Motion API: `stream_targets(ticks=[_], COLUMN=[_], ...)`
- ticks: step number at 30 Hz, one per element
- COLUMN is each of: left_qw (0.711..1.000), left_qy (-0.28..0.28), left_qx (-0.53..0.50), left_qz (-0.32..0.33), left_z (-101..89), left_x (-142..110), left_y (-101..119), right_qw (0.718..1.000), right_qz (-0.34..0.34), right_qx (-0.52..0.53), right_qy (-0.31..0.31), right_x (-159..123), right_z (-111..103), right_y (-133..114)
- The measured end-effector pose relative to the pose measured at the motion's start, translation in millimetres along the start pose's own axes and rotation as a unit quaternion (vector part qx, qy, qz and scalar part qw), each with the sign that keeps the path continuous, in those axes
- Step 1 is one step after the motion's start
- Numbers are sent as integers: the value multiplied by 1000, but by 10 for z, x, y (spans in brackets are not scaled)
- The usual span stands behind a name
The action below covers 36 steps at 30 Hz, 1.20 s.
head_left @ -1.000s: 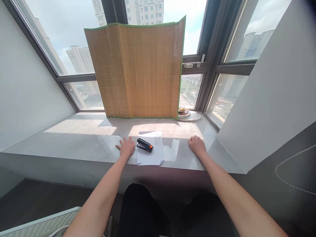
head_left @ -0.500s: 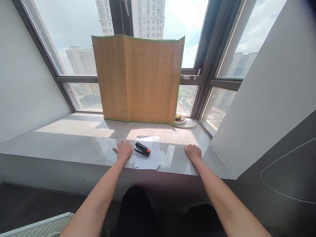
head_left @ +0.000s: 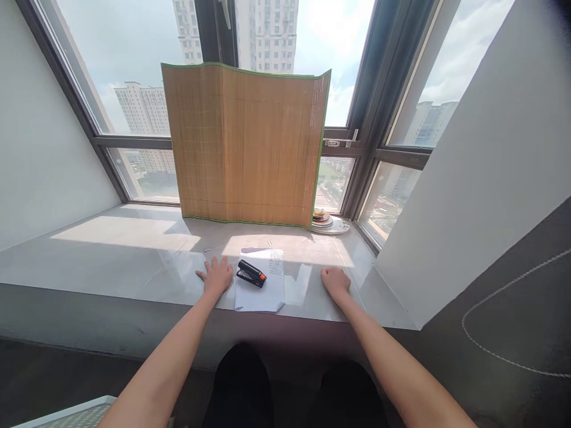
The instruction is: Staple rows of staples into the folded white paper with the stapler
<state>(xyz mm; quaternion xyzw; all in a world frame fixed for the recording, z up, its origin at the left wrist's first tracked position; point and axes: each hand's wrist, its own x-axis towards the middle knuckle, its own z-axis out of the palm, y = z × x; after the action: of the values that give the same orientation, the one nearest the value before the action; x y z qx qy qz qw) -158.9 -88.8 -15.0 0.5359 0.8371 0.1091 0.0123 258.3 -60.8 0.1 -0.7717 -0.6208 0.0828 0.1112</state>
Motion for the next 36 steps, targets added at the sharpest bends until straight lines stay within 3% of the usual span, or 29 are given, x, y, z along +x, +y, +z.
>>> stream_targets(ticks=[2,3,6,9,12,14,17,23,26,28,30,33,36], left_qw=[1000,1000,1000,1000,1000,1000,1000,999,995,982,957,935,934], left_qy=[1,0,-1,21,25,21,26,27,78,86,44,6,-62], left_qx=[1,0,-4,0,4,2,-4,-25,-56,-103,-168,-213,-138], left_qz=[1,2,0,-1,0,1,2,-4,36,132,232,283,323], left_z=[1,3,19,45,59,59,49,-9,-11,32,111,241,291], left_x=[5,8,21,40,57,62,55,39,14,-48,-164,-406,-626], left_y=[-1,-1,-7,-15,-24,-26,-17,-19,32,159,376,793,1135], right_qw=[996,983,913,899,917,934,948,945,937,931,929,928,913], right_qz=[-69,-140,-293,-332,-324,-300,-282,-289,-294,-297,-290,-263,-246], right_qx=[50,117,281,285,222,175,132,147,181,207,227,264,326], right_qy=[15,33,33,-6,-63,-81,-63,-49,-53,-50,-42,-33,-8], right_x=[-148,-225,-420,-531,-594,-618,-596,-336,-259,-252,-255,-232,-190], right_z=[99,151,287,377,433,451,436,319,288,289,292,252,137], right_y=[-322,-523,-1172,-1661,-1839,-1797,-1541,-724,-503,-477,-502,-501,-329])
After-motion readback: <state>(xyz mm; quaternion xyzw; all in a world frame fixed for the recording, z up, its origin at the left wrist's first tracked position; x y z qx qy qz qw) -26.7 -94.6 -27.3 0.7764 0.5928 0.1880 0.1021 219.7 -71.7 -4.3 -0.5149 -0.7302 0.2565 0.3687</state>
